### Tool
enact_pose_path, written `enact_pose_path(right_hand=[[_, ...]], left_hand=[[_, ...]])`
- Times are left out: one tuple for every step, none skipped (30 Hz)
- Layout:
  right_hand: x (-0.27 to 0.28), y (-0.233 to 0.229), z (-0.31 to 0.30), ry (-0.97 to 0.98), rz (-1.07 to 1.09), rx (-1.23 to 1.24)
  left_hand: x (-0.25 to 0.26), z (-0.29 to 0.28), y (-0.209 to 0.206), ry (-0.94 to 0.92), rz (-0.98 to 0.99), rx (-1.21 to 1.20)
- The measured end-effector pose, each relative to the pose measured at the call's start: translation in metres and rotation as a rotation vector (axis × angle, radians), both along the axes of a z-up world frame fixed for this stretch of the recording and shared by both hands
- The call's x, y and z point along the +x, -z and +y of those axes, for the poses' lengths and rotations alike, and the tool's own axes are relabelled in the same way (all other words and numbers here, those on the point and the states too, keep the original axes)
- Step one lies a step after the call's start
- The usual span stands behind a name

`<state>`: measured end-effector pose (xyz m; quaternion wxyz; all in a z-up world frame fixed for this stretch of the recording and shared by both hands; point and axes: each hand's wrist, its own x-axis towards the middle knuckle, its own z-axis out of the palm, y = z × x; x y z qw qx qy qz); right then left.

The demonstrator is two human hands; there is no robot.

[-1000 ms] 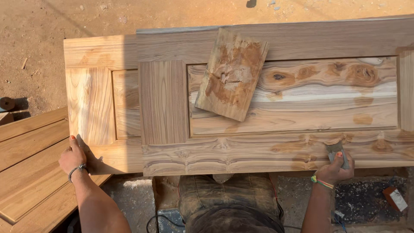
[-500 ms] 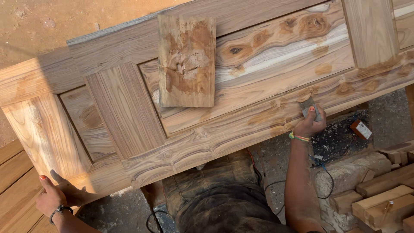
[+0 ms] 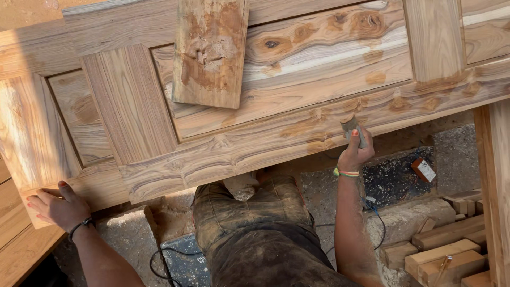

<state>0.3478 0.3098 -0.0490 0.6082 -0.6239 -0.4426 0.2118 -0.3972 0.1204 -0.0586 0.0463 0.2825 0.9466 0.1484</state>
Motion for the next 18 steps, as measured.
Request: enact_pose_path(right_hand=[[-0.001, -0.011, -0.009, -0.093, -0.078, -0.046], [-0.001, -0.023, -0.016, -0.171, -0.210, -0.039], [-0.003, -0.037, -0.024, -0.249, -0.341, -0.033], [-0.006, -0.051, -0.022, -0.340, -0.468, -0.015], [-0.008, -0.066, -0.021, -0.374, -0.490, -0.007], [-0.014, -0.078, -0.018, -0.410, -0.504, 0.005], [-0.021, -0.088, -0.012, -0.445, -0.518, 0.018], [-0.029, -0.096, -0.010, -0.497, -0.578, 0.030], [-0.040, -0.100, -0.004, -0.550, -0.638, 0.043], [-0.051, -0.103, -0.001, -0.593, -0.703, 0.055], [-0.063, -0.104, -0.002, -0.662, -0.773, 0.065], [-0.076, -0.103, 0.001, -0.728, -0.847, 0.081], [-0.090, -0.100, 0.005, -0.728, -0.903, 0.095], [-0.105, -0.094, 0.005, -0.731, -0.958, 0.103], [-0.113, -0.090, 0.004, -0.735, -1.013, 0.111], [-0.117, -0.088, 0.000, -0.726, -1.036, 0.071], [-0.119, -0.088, -0.007, -0.717, -1.060, 0.031], [-0.125, -0.088, -0.013, -0.687, -1.079, -0.008]], left_hand=[[0.025, 0.000, 0.003, 0.014, -0.052, -0.012], [0.050, -0.002, 0.008, 0.072, -0.024, -0.011], [0.071, -0.003, 0.010, 0.130, 0.004, -0.011], [0.087, -0.005, 0.012, 0.174, 0.037, -0.004], [0.101, -0.008, 0.013, 0.197, 0.035, 0.012], [0.108, -0.010, 0.011, 0.218, 0.042, 0.030], [0.112, -0.011, 0.009, 0.239, 0.050, 0.047], [0.110, -0.013, 0.007, 0.231, 0.041, 0.061], [0.107, -0.013, 0.007, 0.224, 0.032, 0.075], [0.105, -0.013, 0.007, 0.225, 0.019, 0.092], [0.102, -0.018, 0.005, 0.218, 0.028, 0.101], [0.097, -0.016, 0.003, 0.210, 0.036, 0.118], [0.093, -0.015, 0.002, 0.203, 0.044, 0.134], [0.090, -0.016, -0.001, 0.198, 0.058, 0.137], [0.083, -0.016, -0.005, 0.194, 0.071, 0.138], [0.080, -0.017, -0.009, 0.189, 0.086, 0.138], [0.080, -0.019, -0.014, 0.193, 0.090, 0.151], [0.074, -0.010, -0.022, 0.214, 0.099, 0.175]])
